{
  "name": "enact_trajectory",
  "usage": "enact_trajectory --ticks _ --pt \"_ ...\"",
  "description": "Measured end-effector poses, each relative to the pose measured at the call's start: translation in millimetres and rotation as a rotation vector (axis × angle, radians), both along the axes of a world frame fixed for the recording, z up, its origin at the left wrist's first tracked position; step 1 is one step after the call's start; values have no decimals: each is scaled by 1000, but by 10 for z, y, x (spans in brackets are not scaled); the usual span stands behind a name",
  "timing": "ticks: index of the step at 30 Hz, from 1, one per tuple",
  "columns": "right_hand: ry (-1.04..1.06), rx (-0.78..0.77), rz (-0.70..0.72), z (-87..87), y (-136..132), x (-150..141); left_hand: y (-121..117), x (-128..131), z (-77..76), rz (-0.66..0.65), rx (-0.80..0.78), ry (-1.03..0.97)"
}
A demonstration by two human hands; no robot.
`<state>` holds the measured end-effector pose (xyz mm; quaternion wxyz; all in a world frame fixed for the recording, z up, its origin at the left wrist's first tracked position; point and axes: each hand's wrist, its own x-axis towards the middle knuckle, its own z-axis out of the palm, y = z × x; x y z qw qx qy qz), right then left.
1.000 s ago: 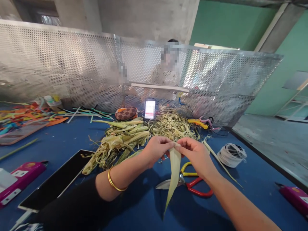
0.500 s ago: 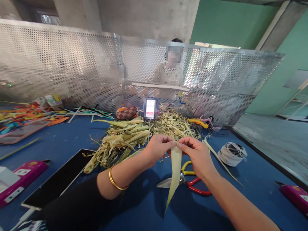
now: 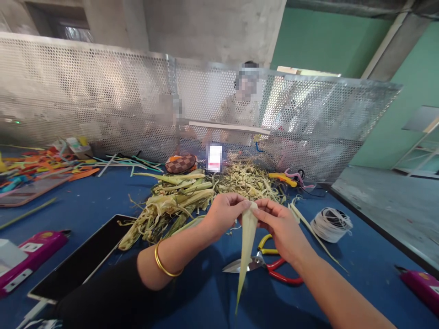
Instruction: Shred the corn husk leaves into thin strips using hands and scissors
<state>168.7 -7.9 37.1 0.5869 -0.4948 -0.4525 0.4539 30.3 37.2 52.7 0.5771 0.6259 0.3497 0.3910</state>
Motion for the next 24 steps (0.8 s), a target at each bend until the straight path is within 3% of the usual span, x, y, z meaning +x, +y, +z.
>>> enact_trajectory --ticks 5,14,19,21,24 --pt "14 35 -23 -22 3 -3 -10 20 -62 -39 -136 -32" --pt "-37 122 -58 -77 19 -29 1 41 -123 -14 -117 -24" --pt "-209 213 -148 -135 34 -12 7 51 -145 -2 -136 -43" --pt "-169 176 -133 -128 31 -11 9 51 -143 19 -124 -41" --pt "80 7 -48 -110 29 -15 15 50 -138 52 -77 -31"
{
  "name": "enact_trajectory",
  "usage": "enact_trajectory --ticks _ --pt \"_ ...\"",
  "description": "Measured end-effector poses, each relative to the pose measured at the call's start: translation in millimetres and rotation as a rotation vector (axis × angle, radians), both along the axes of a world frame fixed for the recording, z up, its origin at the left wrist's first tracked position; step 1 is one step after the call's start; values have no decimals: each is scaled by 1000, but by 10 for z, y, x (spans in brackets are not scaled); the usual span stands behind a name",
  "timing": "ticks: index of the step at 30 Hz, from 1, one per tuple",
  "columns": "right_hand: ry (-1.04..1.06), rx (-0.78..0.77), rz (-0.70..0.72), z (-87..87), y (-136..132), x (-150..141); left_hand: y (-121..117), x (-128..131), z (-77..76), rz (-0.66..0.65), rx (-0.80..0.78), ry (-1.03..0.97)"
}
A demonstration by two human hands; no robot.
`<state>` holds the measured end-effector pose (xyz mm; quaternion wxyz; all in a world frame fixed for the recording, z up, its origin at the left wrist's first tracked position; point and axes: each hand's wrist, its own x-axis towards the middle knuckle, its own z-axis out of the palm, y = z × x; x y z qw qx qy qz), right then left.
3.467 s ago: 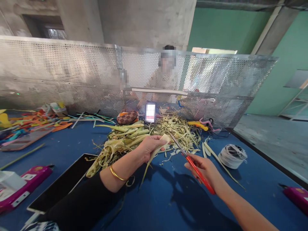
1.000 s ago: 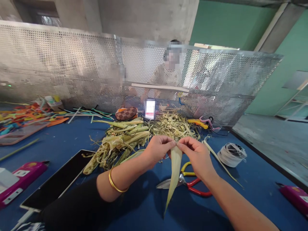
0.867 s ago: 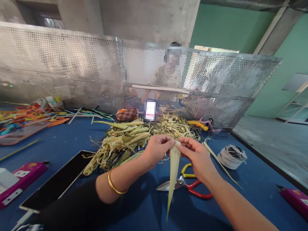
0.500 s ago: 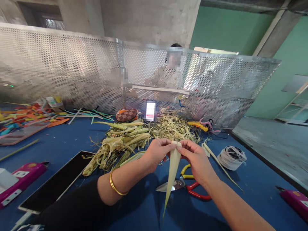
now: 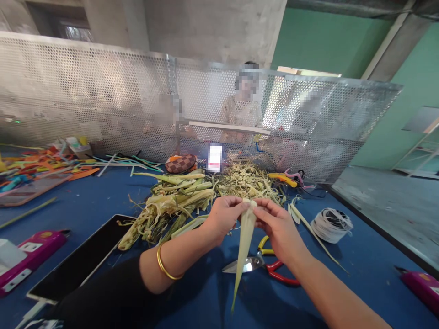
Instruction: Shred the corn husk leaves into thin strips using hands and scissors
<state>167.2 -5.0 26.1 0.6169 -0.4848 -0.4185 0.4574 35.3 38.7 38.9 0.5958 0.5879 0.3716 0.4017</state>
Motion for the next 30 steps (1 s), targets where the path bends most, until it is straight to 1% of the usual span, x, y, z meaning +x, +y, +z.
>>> enact_trajectory --ticks 1,3,5,7,10,12,14,16,18,20,26,30 --pt "71 -57 41 0 1 -2 3 0 -1 5 13 3" --pt "139 -129 108 -11 8 -8 7 4 -12 9 27 12" --pt "139 -128 104 -33 17 -18 10 10 -29 17 29 32" --pt "89 -75 30 -58 25 -29 11 18 -45 28 25 53" --pt "-64 54 -67 -85 32 -36 10 28 -48 34 -4 57" --pt "-182 136 -115 -89 31 -32 9 33 -39 31 -34 49" --pt "-260 173 -139 -81 23 -30 11 35 -31 33 -48 43" --pt "-235 139 -92 -64 13 -37 18 34 -30 43 -45 37" --pt "-151 58 -11 -44 3 -52 26 30 -36 60 -34 33" --pt "-93 1 24 -30 0 -64 29 24 -44 64 -34 21" --pt "-69 41 -65 -59 39 -33 -6 38 -80 -13 -131 -38" --pt "-115 79 -93 -105 65 -9 -19 60 -112 2 -165 -55"
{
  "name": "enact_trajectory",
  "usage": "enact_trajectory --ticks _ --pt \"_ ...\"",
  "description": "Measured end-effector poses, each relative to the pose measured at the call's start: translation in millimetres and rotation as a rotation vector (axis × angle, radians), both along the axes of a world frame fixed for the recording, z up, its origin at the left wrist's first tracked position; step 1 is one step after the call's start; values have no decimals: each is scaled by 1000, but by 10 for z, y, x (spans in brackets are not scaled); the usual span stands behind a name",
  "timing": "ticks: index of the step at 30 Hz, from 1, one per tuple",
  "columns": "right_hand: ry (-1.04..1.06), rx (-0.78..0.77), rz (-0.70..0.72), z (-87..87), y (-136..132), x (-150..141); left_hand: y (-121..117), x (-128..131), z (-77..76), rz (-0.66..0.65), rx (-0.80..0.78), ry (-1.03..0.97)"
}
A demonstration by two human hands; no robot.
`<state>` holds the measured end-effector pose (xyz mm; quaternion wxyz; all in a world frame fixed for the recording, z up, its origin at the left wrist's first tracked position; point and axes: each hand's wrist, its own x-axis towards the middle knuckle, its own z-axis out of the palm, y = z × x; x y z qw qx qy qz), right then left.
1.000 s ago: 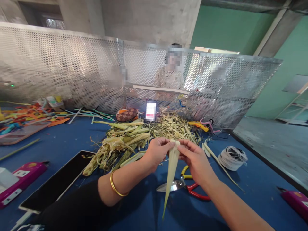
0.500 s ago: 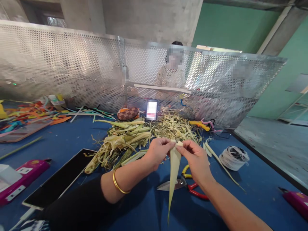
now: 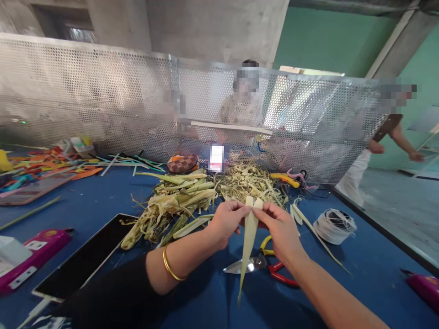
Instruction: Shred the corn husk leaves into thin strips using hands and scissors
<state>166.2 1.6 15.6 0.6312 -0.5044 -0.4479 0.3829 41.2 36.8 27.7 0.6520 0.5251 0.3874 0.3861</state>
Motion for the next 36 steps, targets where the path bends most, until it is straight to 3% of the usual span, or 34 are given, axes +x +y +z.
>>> enact_trajectory --ticks 10,18,23,29,33,36 --pt "-243 135 -149 -46 11 20 -21 6 46 12 -90 -51" --pt "44 -95 16 29 -26 -61 29 13 -52 49 -1 18" --pt "48 -33 -26 -8 -3 -49 16 25 -92 9 22 10" --pt "-154 90 -119 -10 -12 -24 10 14 -54 34 -26 -8" --pt "-6 -53 36 24 -34 -49 34 3 -49 84 14 12" --pt "42 -122 64 23 -32 -61 49 -1 -61 72 31 15"
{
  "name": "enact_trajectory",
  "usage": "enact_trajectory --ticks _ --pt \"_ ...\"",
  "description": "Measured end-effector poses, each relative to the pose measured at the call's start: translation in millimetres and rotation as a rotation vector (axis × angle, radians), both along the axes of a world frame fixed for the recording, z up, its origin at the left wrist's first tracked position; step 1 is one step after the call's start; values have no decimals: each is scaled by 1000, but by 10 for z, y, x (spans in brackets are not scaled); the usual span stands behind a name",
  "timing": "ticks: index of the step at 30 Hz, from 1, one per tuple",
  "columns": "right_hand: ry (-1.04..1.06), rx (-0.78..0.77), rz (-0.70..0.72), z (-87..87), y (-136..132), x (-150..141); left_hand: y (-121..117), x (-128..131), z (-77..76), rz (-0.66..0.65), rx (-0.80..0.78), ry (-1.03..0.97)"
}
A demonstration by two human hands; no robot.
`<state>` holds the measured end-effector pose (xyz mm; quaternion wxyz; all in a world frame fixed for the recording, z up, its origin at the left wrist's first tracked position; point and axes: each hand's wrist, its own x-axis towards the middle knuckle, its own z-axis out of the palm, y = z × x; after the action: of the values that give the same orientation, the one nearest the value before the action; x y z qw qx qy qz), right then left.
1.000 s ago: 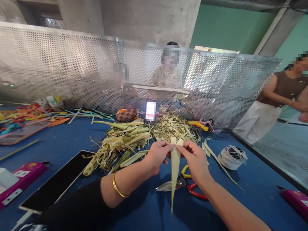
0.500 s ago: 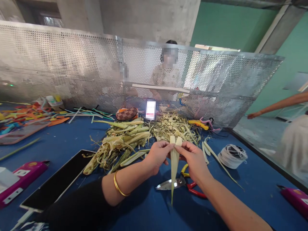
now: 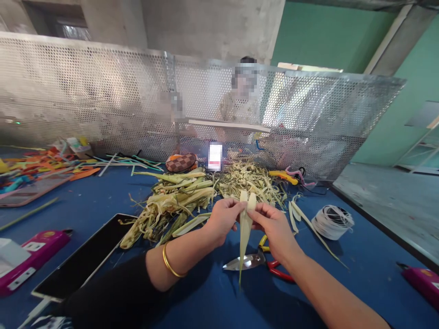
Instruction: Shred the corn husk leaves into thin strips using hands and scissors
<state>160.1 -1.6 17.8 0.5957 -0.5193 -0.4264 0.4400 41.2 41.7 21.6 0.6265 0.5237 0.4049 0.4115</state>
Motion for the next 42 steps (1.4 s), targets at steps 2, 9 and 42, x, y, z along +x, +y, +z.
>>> enact_trajectory --ticks 2,9,42 --pt "20 21 -28 -12 13 5 0 3 -13 -48 -12 -11" --pt "-46 162 -108 -64 47 53 -29 18 -23 -66 -15 -48" --pt "-150 140 -34 4 -17 1 -12 -2 11 -10 153 -7"
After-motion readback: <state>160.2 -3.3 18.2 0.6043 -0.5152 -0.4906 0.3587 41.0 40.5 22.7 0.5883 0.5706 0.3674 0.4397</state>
